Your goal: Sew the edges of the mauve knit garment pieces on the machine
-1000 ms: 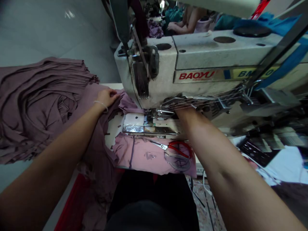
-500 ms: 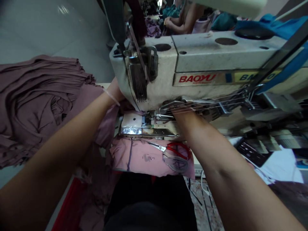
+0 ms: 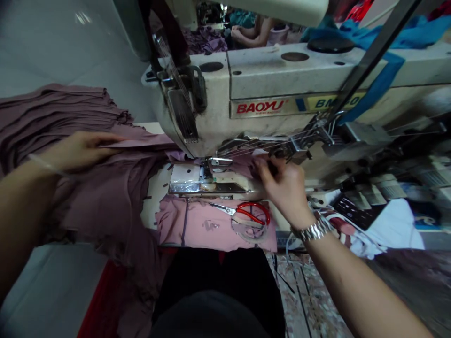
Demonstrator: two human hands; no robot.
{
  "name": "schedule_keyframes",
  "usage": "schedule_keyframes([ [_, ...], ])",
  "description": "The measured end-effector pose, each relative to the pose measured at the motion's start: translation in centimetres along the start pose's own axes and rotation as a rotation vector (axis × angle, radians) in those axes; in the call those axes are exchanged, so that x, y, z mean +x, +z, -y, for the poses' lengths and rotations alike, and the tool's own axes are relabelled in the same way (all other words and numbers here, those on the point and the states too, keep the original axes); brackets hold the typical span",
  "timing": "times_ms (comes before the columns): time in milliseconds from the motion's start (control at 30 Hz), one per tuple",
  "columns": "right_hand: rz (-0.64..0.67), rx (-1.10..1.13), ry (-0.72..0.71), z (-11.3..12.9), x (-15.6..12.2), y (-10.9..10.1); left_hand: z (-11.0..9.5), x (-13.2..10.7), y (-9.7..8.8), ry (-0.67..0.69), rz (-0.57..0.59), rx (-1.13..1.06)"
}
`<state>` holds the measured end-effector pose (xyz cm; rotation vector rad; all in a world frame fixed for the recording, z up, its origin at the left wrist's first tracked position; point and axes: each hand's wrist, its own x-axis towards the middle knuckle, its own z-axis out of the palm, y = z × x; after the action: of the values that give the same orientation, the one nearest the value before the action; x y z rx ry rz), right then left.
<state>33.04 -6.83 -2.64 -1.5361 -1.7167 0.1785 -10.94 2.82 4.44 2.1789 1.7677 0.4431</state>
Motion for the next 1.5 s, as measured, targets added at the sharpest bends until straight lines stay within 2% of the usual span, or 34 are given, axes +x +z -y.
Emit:
schedule_keyframes([
  [67, -0.059, -0.165, -0.030, 0.0, -3.0, -2.0, -0.1, -1.8, -1.5, -0.108, -0.039, -0.054],
  [133, -0.068, -0.129, 0.062, -0.3, -5.2, -3.9, -0.3, -3.3, -2.1, -0.260, -0.109, -0.145],
  [233, -0.071, 0.360, 0.288, 0.1, -6.3, -5.4, -1.0, -4.2, -1.3, -0.408, -0.279, -0.363],
  [300, -0.102, 0.669, 0.330, 1.4, -5.9, -5.0, -2.4, -4.3, 0.0, -0.384, -0.425, -0.543],
  [367, -0.113, 0.732, 0.301, 3.5, -5.4, -3.5, -4.8, -4.3, 1.9, -0.238, -0.482, -0.634],
  [400, -0.104, 0.673, 0.253, 4.6, -5.1, -2.6, -6.2, -4.5, 3.0, -0.117, -0.425, -0.618],
  [433, -0.041, 0.586, 0.157, 5.4, -4.9, -1.5, -7.6, -4.7, 4.3, 0.041, -0.329, -0.545],
  [500, 0.248, 0.390, -0.189, 6.3, -4.4, 0.5, -10.0, -5.1, 7.1, 0.458, 0.038, -0.332],
  [533, 0.370, 0.246, -0.380, 6.2, -4.1, 1.3, -10.7, -5.2, 8.5, 0.634, 0.095, -0.199],
  [567, 0.440, 0.077, -0.537, 5.6, -3.7, 1.9, -11.1, -5.3, 9.8, 0.753, 0.094, -0.056],
  [633, 0.428, -0.272, -0.711, 3.8, -2.8, 2.5, -11.1, -5.5, 11.8, 0.848, -0.036, 0.226],
  [700, 0.395, -0.499, -0.772, 1.9, -1.9, 2.4, -10.5, -5.7, 12.9, 0.851, -0.160, 0.416],
  [767, 0.389, -0.582, -0.824, 0.8, -1.3, 2.0, -10.2, -6.2, 13.3, 0.867, -0.239, 0.488],
  [867, 0.361, -0.522, -0.929, 1.0, -1.2, 1.7, -10.9, -7.1, 13.3, 0.868, -0.297, 0.498],
  [967, 0.322, -0.436, -0.987, 2.2, -1.9, 2.1, -12.4, -8.0, 13.3, 0.798, -0.271, 0.497],
  [1133, 0.272, -0.517, -0.862, 3.6, -3.1, 3.4, -13.5, -8.8, 13.6, 0.586, -0.254, 0.526],
  [1300, 0.231, -0.423, -0.759, 4.6, -4.0, 4.3, -13.2, -8.8, 14.6, 0.640, -0.223, 0.456],
  [1500, 0.265, -0.477, -0.670, 5.1, -4.7, 4.8, -13.4, -8.9, 14.8, 0.602, -0.242, 0.447],
])
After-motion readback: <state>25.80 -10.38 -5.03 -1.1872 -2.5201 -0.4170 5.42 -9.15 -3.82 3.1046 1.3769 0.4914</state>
